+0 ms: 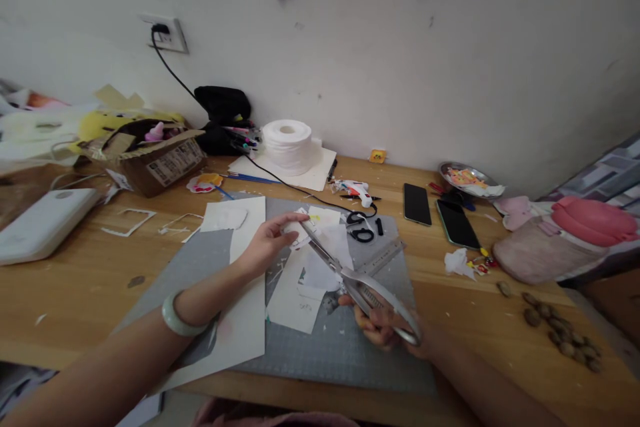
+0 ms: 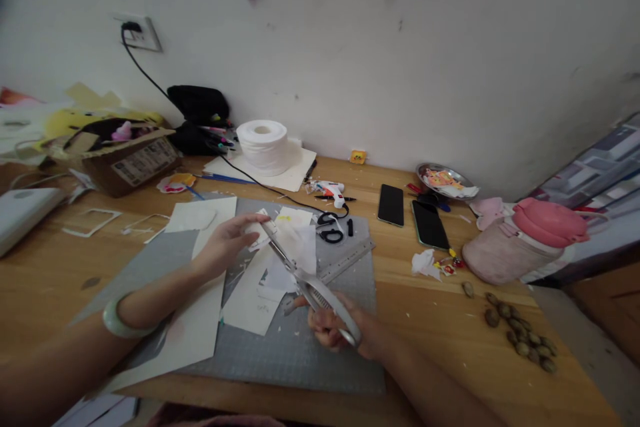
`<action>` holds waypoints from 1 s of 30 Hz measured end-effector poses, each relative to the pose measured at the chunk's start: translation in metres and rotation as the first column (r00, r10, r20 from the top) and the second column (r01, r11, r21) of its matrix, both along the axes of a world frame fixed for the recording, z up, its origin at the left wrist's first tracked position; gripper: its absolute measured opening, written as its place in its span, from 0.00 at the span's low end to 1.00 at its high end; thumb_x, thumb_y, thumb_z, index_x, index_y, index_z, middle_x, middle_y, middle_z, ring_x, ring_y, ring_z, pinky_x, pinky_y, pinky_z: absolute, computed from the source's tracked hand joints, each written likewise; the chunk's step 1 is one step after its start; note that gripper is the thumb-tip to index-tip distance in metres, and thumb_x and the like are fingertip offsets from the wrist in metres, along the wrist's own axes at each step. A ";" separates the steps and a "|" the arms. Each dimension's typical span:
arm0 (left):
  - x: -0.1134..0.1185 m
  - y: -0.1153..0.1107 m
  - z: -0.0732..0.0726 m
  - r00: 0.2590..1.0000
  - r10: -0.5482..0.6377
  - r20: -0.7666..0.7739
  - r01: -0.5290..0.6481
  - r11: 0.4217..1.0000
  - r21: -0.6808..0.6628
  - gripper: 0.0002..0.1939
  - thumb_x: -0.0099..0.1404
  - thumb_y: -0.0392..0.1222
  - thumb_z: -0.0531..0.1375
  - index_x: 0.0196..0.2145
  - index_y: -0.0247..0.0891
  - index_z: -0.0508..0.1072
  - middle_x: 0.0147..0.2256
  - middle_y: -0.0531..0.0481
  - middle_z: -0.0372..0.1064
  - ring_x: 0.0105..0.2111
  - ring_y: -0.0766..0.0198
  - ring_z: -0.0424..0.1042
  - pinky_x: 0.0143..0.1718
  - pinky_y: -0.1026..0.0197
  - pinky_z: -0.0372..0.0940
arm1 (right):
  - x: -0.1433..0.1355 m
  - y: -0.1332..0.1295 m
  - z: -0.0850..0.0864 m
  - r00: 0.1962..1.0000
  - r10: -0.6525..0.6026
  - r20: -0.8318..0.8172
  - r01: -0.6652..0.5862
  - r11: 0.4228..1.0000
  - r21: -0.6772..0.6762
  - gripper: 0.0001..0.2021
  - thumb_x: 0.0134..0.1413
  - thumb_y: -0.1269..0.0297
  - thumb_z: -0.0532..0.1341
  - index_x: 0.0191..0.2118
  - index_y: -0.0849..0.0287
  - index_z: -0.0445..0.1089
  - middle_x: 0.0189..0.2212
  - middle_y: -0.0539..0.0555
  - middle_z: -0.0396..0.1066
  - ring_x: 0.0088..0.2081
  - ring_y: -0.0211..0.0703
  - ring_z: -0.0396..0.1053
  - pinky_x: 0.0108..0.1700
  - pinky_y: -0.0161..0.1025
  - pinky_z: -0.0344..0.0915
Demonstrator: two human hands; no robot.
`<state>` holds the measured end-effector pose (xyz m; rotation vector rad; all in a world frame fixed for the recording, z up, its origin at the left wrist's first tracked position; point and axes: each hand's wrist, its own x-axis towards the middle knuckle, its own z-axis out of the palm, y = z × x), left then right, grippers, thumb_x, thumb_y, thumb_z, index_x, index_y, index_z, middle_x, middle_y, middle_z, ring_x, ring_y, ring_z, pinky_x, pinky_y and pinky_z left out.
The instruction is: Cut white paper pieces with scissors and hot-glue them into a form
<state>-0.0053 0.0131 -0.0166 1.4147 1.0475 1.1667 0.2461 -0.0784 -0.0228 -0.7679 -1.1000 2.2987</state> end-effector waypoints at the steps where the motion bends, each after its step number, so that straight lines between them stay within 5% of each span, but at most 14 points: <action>1: 0.000 0.000 0.000 1.000 0.001 0.002 -0.001 1.000 -0.001 0.13 0.52 0.34 0.59 0.37 0.42 0.74 0.45 0.49 0.72 0.48 0.56 0.65 0.46 0.59 0.59 | 0.000 0.000 0.000 1.000 0.005 -0.001 -0.005 1.000 0.007 0.19 0.44 0.56 0.64 0.44 0.55 0.69 0.21 0.43 0.53 0.16 0.24 0.45 0.16 0.26 0.39; 11: 0.001 0.000 -0.001 0.998 0.018 0.059 -0.016 0.999 -0.039 0.14 0.51 0.34 0.60 0.37 0.41 0.74 0.45 0.48 0.71 0.48 0.55 0.65 0.41 0.60 0.62 | 0.000 -0.001 0.003 0.999 0.004 0.033 -0.003 0.999 -0.033 0.23 0.40 0.60 0.66 0.46 0.55 0.68 0.22 0.43 0.52 0.17 0.24 0.46 0.16 0.26 0.41; 18: 0.002 -0.001 0.001 0.990 0.044 0.131 -0.033 0.996 -0.084 0.14 0.49 0.34 0.62 0.36 0.41 0.76 0.43 0.48 0.72 0.46 0.56 0.66 0.42 0.60 0.61 | 0.000 -0.001 -0.002 1.000 -0.010 0.021 0.010 1.000 -0.004 0.24 0.41 0.53 0.66 0.46 0.55 0.68 0.22 0.44 0.54 0.17 0.24 0.46 0.16 0.26 0.41; 22: 0.003 -0.001 0.000 0.980 0.068 0.189 -0.042 0.990 -0.138 0.15 0.48 0.34 0.63 0.36 0.40 0.76 0.41 0.48 0.73 0.38 0.60 0.69 0.35 0.63 0.62 | 0.000 -0.003 0.004 0.998 -0.012 -0.054 0.013 1.000 0.010 0.29 0.38 0.43 0.63 0.45 0.56 0.68 0.23 0.45 0.55 0.17 0.24 0.45 0.16 0.26 0.39; 30: 0.003 0.001 -0.001 0.959 0.078 0.272 -0.017 0.975 -0.221 0.16 0.47 0.34 0.63 0.37 0.39 0.75 0.42 0.49 0.72 0.28 0.68 0.68 0.27 0.67 0.62 | 0.001 -0.002 -0.004 0.990 -0.021 -0.141 0.020 1.000 -0.007 0.26 0.43 0.45 0.61 0.45 0.58 0.68 0.23 0.45 0.54 0.17 0.24 0.44 0.15 0.26 0.39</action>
